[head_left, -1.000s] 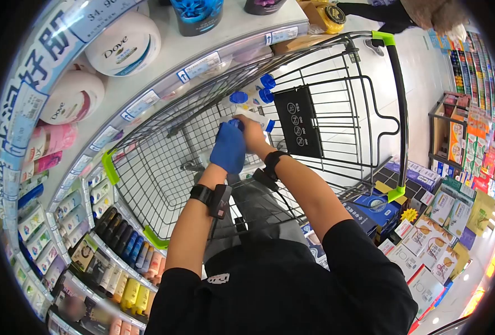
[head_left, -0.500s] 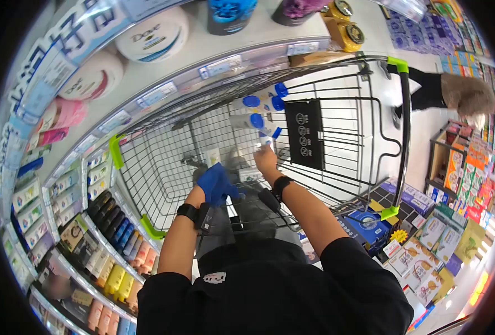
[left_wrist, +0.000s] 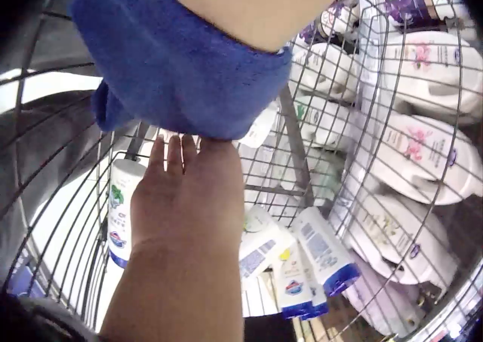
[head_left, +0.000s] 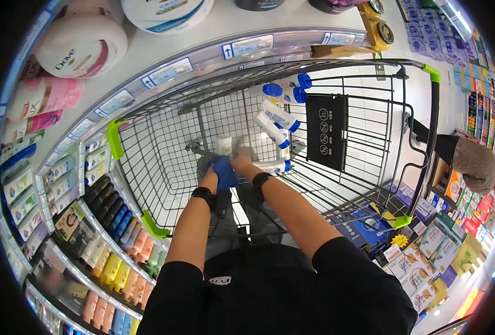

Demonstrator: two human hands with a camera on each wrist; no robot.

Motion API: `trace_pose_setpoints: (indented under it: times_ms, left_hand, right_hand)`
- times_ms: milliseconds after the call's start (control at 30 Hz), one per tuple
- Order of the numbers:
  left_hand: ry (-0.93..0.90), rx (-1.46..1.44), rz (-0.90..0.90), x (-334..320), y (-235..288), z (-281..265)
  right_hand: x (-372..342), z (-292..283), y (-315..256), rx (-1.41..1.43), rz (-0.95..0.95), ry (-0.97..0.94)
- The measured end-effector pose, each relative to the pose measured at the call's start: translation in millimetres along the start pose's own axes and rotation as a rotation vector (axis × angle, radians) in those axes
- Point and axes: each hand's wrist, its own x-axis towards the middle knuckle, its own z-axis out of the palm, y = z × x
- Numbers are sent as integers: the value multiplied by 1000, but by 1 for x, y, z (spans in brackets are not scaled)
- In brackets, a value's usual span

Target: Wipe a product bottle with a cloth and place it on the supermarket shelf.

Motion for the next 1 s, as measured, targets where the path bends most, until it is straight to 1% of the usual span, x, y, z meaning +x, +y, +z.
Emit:
trace_pose_setpoints:
  times_ms: [33,133,167,233,267,300,367,400,467,500,533,567,600,667,700,800,833,867,933,1000]
  left_hand:
    - [4,-43,-18,2,0,1]
    - [33,-285,-68,-1,-2,1]
    - [33,-348,-78,-2,-2,1]
    - [17,-380,-86,-5,2,2]
    - [2,-282,-64,-6,6,3]
    - [-20,-86,-21,-10,14,7]
    - [-42,462,116,-27,35,15]
    - [-38,749,191,-38,50,21]
    - [-72,1232,268,-59,79,32]
    - [-86,1429,297,-67,87,38]
    - [-101,1567,299,-74,97,43]
    - [-19,1467,403,-67,83,36]
    - [-11,1563,519,-60,72,33]
    - [4,1593,535,-67,82,34]
    - [10,1608,539,-73,86,36]
    - [26,1611,566,-99,98,42]
    - [32,1606,581,-111,101,42]
    - [29,1593,604,-124,103,44]
    - [26,1560,653,-151,107,48]
    - [24,1518,720,-181,113,54]
  right_hand:
    - [8,5,6,-17,-1,-19]
    - [34,-3,33,-28,-179,-294]
    - [53,8,49,11,-209,-355]
    - [34,12,42,91,-134,-280]
    - [22,10,36,128,-97,-242]
    - [11,7,28,147,-70,-202]
    - [-5,1,16,184,-18,-117]
    - [-6,0,16,138,-28,-133]
    - [-3,-7,15,37,-53,-158]
    - [-2,-10,13,13,-63,-185]
    - [-3,-12,9,-10,-74,-214]
    - [-3,-14,5,-36,-88,-241]
    - [-6,-18,2,-33,-102,-189]
    - [-14,-26,-1,-25,-132,-79]
    - [-10,-26,-1,-99,-181,-61]
    - [-66,-78,-40,-288,-238,-117]
    - [-69,-78,-41,-310,-253,-106]
    - [-76,-77,-41,-362,-258,17]
    - [-113,-96,-53,-383,-293,65]
    - [-147,-110,-58,-389,-370,137]
